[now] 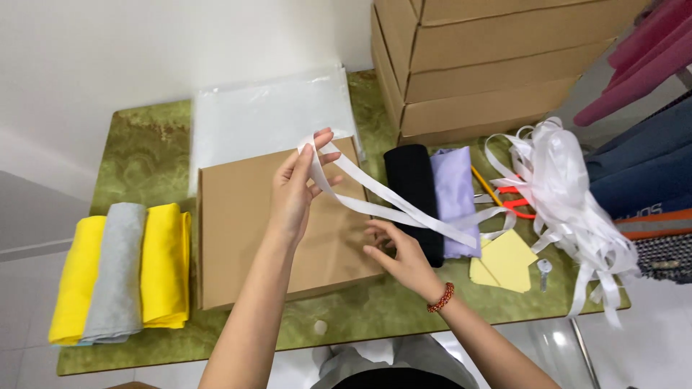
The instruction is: Packing an item into a cardboard box, tying a ribbon around it, and attaching a handwritten sticky note
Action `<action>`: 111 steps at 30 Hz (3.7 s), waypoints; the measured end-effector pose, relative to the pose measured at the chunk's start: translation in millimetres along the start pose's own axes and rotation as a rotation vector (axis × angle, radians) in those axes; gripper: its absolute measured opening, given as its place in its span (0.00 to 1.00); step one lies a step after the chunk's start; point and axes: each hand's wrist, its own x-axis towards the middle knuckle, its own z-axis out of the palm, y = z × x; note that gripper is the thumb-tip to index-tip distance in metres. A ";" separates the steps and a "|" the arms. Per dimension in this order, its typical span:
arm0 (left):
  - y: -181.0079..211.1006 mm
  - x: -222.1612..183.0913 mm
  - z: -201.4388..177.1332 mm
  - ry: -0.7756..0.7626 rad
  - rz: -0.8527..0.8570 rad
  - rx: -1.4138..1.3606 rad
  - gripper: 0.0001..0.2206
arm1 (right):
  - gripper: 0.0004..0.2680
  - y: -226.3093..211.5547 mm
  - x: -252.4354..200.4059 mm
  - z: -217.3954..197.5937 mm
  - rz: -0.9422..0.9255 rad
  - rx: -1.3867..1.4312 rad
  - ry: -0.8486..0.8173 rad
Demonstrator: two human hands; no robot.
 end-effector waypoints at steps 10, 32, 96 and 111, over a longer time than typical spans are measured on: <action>62.3 -43.5 -133.7 -0.004 0.148 -0.008 0.21 | 0.17 -67.7 0.8 121.9 -0.154 0.046 0.409; 87.0 -111.3 -296.9 0.114 0.343 0.326 0.15 | 0.11 -222.3 73.8 270.0 -0.225 0.571 -0.239; 6.1 217.8 -247.4 0.141 -0.299 -0.242 0.21 | 0.11 0.2 52.8 27.4 0.517 0.420 -0.304; -6.1 210.9 -321.4 0.378 -0.356 0.427 0.29 | 0.17 -1.5 58.4 -16.3 0.497 0.250 0.151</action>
